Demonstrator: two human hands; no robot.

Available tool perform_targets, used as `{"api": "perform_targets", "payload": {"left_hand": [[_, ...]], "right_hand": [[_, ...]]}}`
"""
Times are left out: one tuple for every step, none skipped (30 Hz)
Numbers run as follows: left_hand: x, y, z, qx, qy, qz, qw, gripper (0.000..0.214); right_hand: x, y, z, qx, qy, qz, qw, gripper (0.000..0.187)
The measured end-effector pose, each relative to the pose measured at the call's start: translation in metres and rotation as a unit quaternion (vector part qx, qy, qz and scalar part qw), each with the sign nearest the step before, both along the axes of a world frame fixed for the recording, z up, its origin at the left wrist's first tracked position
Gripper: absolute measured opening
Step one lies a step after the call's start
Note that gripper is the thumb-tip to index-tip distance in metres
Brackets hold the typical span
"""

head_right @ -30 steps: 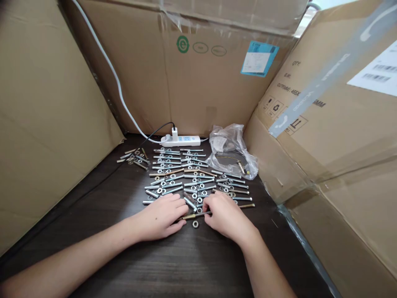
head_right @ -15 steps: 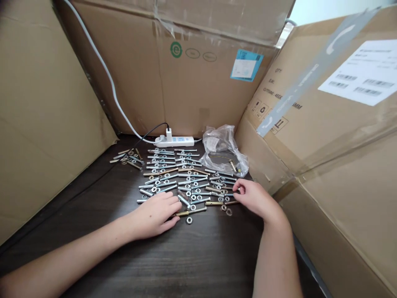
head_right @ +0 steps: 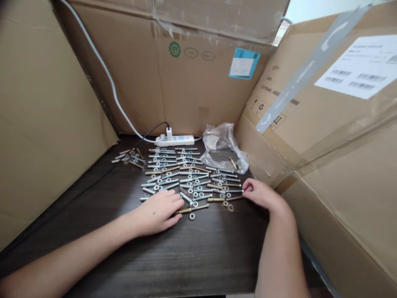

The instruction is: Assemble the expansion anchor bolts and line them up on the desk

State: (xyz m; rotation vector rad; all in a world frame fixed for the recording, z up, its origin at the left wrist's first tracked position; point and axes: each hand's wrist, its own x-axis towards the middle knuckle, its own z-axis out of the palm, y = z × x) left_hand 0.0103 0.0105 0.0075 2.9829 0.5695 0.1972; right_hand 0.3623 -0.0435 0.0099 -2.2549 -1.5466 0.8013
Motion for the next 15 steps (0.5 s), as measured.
{"api": "perform_targets", "payload": {"left_hand": [[0.0001,-0.0002,0.0002,0.0,-0.001,0.0,1.0,0.015],[0.0002,-0.0004,0.0004,-0.001,-0.002,-0.001,1.0,0.015],[0.0002,-0.0006,0.0006,-0.002,-0.004,-0.001,1.0,0.015],[0.0001,-0.0007,0.0007,-0.002,-0.006,-0.002,1.0,0.015],[-0.0001,-0.0008,0.0007,-0.002,-0.008,-0.002,1.0,0.014],[-0.0003,-0.0008,0.0007,-0.002,-0.01,-0.003,1.0,0.014],[-0.0006,-0.0008,0.0006,-0.002,-0.011,-0.003,1.0,0.014],[-0.0009,-0.0007,0.0005,0.0,-0.012,-0.004,1.0,0.014],[-0.0011,-0.0006,0.0004,0.002,-0.013,-0.003,1.0,0.014],[-0.0013,-0.0004,0.0003,0.004,-0.013,-0.003,1.0,0.013],[-0.0014,-0.0001,0.0001,0.006,-0.013,-0.003,1.0,0.013],[-0.0016,0.0003,-0.0001,0.007,-0.014,-0.003,1.0,0.013],[-0.0017,0.0007,-0.0003,0.006,-0.015,-0.002,1.0,0.013],[-0.0018,0.0012,-0.0006,0.005,-0.015,-0.002,1.0,0.013],[-0.0018,0.0018,-0.0009,0.003,-0.016,-0.001,1.0,0.013]], "right_hand": [[0.0001,0.0006,-0.0007,-0.005,0.003,-0.001,1.0,0.014],[-0.0001,0.0013,-0.0013,-0.01,0.004,-0.004,1.0,0.014],[-0.0004,0.0021,-0.0018,-0.014,0.005,-0.008,1.0,0.013],[-0.0007,0.0027,-0.0024,-0.018,0.006,-0.011,1.0,0.013],[-0.0009,0.0032,-0.0029,-0.02,0.006,-0.013,1.0,0.013],[-0.0009,0.0035,-0.0036,-0.02,0.008,-0.011,1.0,0.014],[-0.0005,0.0036,-0.0045,-0.02,0.011,-0.006,1.0,0.014],[0.0002,0.0035,-0.0054,-0.019,0.016,0.001,1.0,0.015],[0.0011,0.0032,-0.0065,-0.018,0.02,0.009,1.0,0.015],[0.0022,0.0028,-0.0075,-0.015,0.023,0.018,0.999,0.015],[0.0031,0.0022,-0.0084,-0.011,0.025,0.027,0.999,0.015],[0.0036,0.0015,-0.0092,-0.006,0.024,0.034,0.999,0.015],[0.0037,0.0007,-0.0097,-0.002,0.021,0.038,0.999,0.014],[0.0029,-0.0001,-0.01,0.0,0.016,0.041,0.999,0.014],[0.0014,-0.001,-0.01,0.002,0.012,0.043,0.999,0.014]]}}
